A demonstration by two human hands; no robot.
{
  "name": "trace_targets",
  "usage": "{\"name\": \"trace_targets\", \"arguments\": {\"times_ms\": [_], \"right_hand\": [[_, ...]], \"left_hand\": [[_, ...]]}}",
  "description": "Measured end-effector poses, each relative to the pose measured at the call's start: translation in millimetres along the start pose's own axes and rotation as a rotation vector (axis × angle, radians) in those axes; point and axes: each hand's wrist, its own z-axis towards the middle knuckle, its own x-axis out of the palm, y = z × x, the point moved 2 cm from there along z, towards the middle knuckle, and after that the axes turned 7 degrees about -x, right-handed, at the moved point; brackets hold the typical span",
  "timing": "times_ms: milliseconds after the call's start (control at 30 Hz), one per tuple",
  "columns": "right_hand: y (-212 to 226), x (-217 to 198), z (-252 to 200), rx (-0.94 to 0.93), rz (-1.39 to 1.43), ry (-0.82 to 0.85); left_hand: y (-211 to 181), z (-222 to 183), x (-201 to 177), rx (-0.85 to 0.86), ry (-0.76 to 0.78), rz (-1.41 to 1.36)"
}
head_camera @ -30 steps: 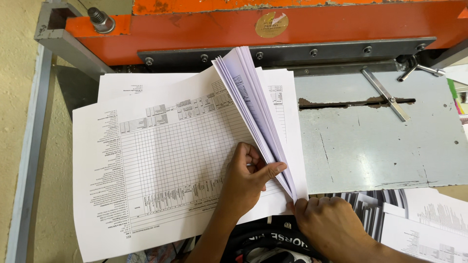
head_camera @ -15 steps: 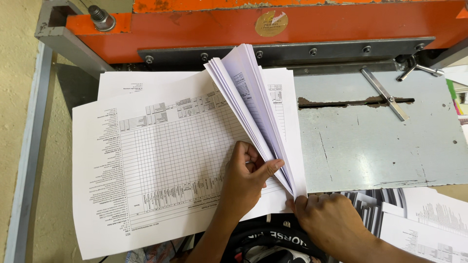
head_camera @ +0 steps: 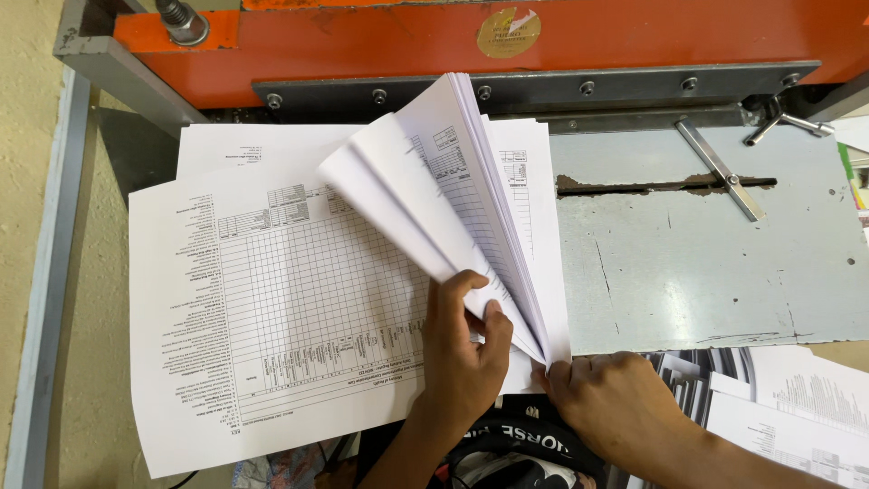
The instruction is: The person organizes printed sheets of paper by hand near a cutting machine, picking them up from a pile and aligning them.
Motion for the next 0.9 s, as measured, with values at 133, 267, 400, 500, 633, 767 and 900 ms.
{"name": "trace_targets", "arguments": {"times_ms": [133,267,400,500,633,767,900], "right_hand": [[2.9,5.2,-0.9,-0.042,-0.040,0.031],[5.9,5.4,0.0,-0.018,-0.057,0.007],[5.6,1.9,-0.8,-0.042,-0.043,0.037],[4.8,0.7,-0.8,-0.032,-0.013,0.052],[4.2,0.5,0.3,-0.066,-0.004,0.068],[5.0,2.5,-1.8,-0.062,-0.013,0.059],[3.8,-3.7,-1.1,-0.078,0.006,0.088]], "left_hand": [[-7.2,4.4,-2.4,-0.046,0.050,0.122],[6.1,3.9,-4.2,-0.176,0.114,0.036],[0.4,3.1,-11.1,-0.174,0.135,0.026],[-1.6,3.0,-7.8,-0.160,0.136,0.040],[-10.4,8.6,-2.1,-0.345,0.078,0.070],[-2.8,5.9,3.9,-0.279,0.012,0.179],[-4.1,6.5,1.8,-0.266,0.052,0.122]]}}
